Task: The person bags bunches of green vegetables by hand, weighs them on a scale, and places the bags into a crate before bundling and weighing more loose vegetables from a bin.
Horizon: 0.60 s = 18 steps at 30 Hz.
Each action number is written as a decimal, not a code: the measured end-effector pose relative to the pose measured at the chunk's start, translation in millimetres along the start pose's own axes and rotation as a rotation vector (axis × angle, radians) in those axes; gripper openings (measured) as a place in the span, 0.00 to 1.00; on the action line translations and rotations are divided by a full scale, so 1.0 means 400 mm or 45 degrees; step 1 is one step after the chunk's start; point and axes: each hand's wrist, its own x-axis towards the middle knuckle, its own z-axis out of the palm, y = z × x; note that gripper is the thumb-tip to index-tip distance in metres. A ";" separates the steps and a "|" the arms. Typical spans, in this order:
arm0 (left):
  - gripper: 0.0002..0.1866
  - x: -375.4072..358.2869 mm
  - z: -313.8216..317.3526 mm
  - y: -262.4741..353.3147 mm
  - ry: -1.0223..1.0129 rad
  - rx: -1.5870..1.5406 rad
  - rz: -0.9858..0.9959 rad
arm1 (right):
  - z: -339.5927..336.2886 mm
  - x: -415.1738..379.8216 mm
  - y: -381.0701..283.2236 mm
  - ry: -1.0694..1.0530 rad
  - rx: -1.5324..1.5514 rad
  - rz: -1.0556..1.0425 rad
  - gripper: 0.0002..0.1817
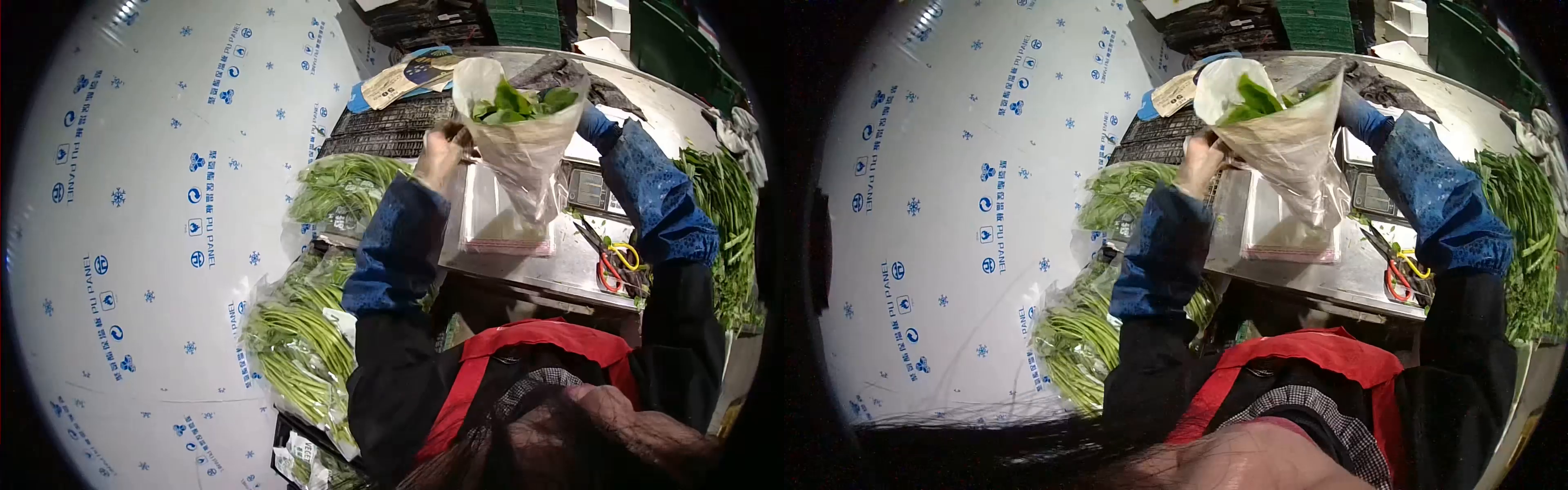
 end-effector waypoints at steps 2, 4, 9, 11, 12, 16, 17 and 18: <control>0.15 -0.066 0.024 0.025 -0.069 -0.185 -0.416 | -0.064 0.049 0.058 -0.042 -0.109 -0.339 0.16; 0.14 -0.100 0.077 0.004 -0.164 -0.318 -0.349 | -0.031 0.030 0.064 0.203 -0.226 -0.315 0.14; 0.09 -0.137 0.125 0.103 0.043 -0.742 0.195 | -0.029 -0.054 -0.022 -0.098 -0.653 -0.396 0.17; 0.07 -0.111 0.114 0.141 0.041 -0.464 0.234 | -0.048 -0.114 -0.082 -0.499 -0.600 -0.582 0.23; 0.07 -0.102 0.120 0.166 0.091 -0.300 0.292 | -0.045 -0.151 -0.112 -0.696 -0.526 -0.689 0.26; 0.06 -0.088 0.130 0.288 0.138 -0.247 0.218 | 0.000 -0.233 -0.198 0.030 -1.278 -0.855 0.16; 0.05 -0.083 0.113 0.325 0.142 -0.189 0.355 | -0.025 -0.227 -0.217 -0.021 -1.058 -0.973 0.18; 0.06 -0.070 0.113 0.326 0.125 -0.284 0.362 | -0.039 -0.216 -0.228 0.004 -1.085 -0.821 0.21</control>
